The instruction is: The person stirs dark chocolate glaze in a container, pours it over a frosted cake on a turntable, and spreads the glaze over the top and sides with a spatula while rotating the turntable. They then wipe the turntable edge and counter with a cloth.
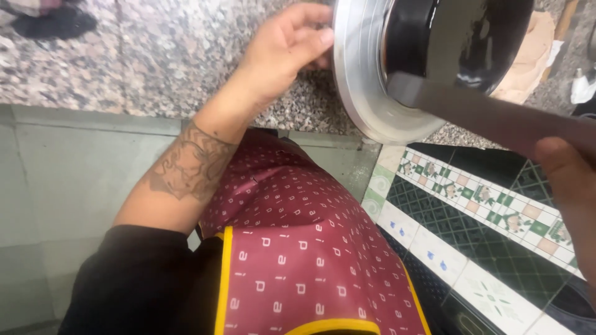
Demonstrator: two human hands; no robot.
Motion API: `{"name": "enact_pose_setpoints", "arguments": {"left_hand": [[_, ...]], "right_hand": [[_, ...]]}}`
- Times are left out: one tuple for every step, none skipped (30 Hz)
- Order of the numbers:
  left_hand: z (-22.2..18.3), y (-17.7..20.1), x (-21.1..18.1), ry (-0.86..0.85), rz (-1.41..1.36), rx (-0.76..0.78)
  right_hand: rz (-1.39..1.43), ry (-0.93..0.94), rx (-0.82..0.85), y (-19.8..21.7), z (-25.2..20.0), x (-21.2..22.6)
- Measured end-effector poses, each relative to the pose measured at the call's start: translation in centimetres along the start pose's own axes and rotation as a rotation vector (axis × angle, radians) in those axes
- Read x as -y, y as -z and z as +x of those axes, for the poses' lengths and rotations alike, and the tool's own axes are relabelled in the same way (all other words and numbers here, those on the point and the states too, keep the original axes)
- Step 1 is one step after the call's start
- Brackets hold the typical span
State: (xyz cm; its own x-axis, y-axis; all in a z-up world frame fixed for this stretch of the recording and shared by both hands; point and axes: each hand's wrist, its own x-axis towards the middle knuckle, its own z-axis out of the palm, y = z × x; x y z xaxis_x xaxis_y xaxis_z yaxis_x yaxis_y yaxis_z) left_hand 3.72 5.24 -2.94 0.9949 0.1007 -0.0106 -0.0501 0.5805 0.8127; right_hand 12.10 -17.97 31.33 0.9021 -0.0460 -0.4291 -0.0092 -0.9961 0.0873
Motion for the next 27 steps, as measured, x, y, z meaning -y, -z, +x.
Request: {"name": "enact_pose_setpoints", "arguments": {"left_hand": [[0.0,-0.1,0.4,-0.027,-0.083,-0.065],[0.3,-0.2,0.6,-0.061,-0.162,-0.123],[-0.4,-1.2,1.3,-0.072,-0.15,-0.112],[-0.9,-2.1,1.9,-0.004,-0.184,-0.073],[-1.4,-2.8,2.5,0.065,-0.217,-0.033],[-1.7,-3.7,3.3,0.044,-0.201,-0.036],[-2.0,-4.5,4.0,0.107,-0.235,-0.014],[-2.5,-5.2,4.9,0.171,-0.269,-0.001],[-2.2,-5.1,5.3,0.151,-0.253,-0.014],[-2.2,-5.0,5.8,0.136,-0.24,-0.017],[-2.2,-4.8,6.3,0.12,-0.227,-0.019],[-2.6,-4.2,5.2,0.108,-0.203,-0.029],[-3.0,-3.8,4.0,0.093,-0.106,-0.033],[-3.3,-3.6,2.9,0.084,-0.009,-0.03],[-3.9,-3.0,2.1,0.079,0.014,-0.032],[-4.5,-2.5,1.3,0.104,0.112,-0.072],[-5.1,-2.1,0.6,0.128,0.211,-0.113],[-5.7,-1.2,-1.2,0.124,0.228,-0.105],[-6.3,-0.3,-3.0,0.161,0.359,-0.216],[-7.2,0.4,-4.6,0.203,0.482,-0.327],[-8.1,2.0,-5.6,0.204,0.492,-0.319],[-8.6,3.7,-6.6,-0.02,0.783,-0.517],[-9.3,5.5,-7.7,-0.259,1.067,-0.71],[-9.5,7.3,-9.2,-0.276,1.064,-0.727],[-9.7,9.3,-10.7,-0.409,1.307,-0.803],[-10.5,11.0,-11.9,-0.527,1.548,-0.87],[-10.8,12.8,-11.4,-0.527,1.544,-0.887]], "right_hand": [[0.008,0.005,-0.004,-0.7,2.1,-3.7],[0.021,0.011,-0.017,-1.5,3.7,-7.5],[0.034,0.015,-0.029,-1.3,3.4,-6.7],[0.016,0.097,-0.061,-1.0,3.3,-5.7],[-0.003,0.179,-0.094,-0.7,3.2,-4.7],[-0.028,0.27,-0.124,-0.4,3.2,-3.5],[-0.053,0.36,-0.155,-0.1,3.2,-2.2],[-0.08,0.456,-0.18,0.2,3.3,-0.8],[-0.107,0.551,-0.207,0.4,3.2,0.5],[-0.13,0.648,-0.229,0.4,3.1,1.9],[-0.154,0.744,-0.252,0.4,3.0,3.1],[-0.172,0.834,-0.282,0.4,2.8,4.2],[-0.19,0.922,-0.314,0.4,2.6,5.3],[-0.208,1.0,-0.347,0.4,2.2,6.1],[-0.189,1.009,-0.36,-1.8,2.0,7.4],[0.013,0.94,-0.216,-4.1,1.6,8.5],[0.212,0.868,-0.067,-6.3,1.4,9.7],[0.227,0.869,-0.08,-8.8,1.3,11.3],[0.498,0.78,0.088,-11.2,1.4,12.9],[0.761,0.671,0.262,-13.7,1.2,14.4],[0.773,0.669,0.258,-15.7,1.5,15.1],[0.989,0.625,0.373,-17.5,2.1,16.1],[1.202,0.573,0.491,-19.2,2.6,17.2],[1.192,0.595,0.489,-19.6,2.8,17.7],[1.274,0.561,0.518,-20.0,3.0,18.3],[1.353,0.512,0.553,-20.6,2.8,18.7],[1.341,0.521,0.558,-20.9,3.1,19.0]]}}
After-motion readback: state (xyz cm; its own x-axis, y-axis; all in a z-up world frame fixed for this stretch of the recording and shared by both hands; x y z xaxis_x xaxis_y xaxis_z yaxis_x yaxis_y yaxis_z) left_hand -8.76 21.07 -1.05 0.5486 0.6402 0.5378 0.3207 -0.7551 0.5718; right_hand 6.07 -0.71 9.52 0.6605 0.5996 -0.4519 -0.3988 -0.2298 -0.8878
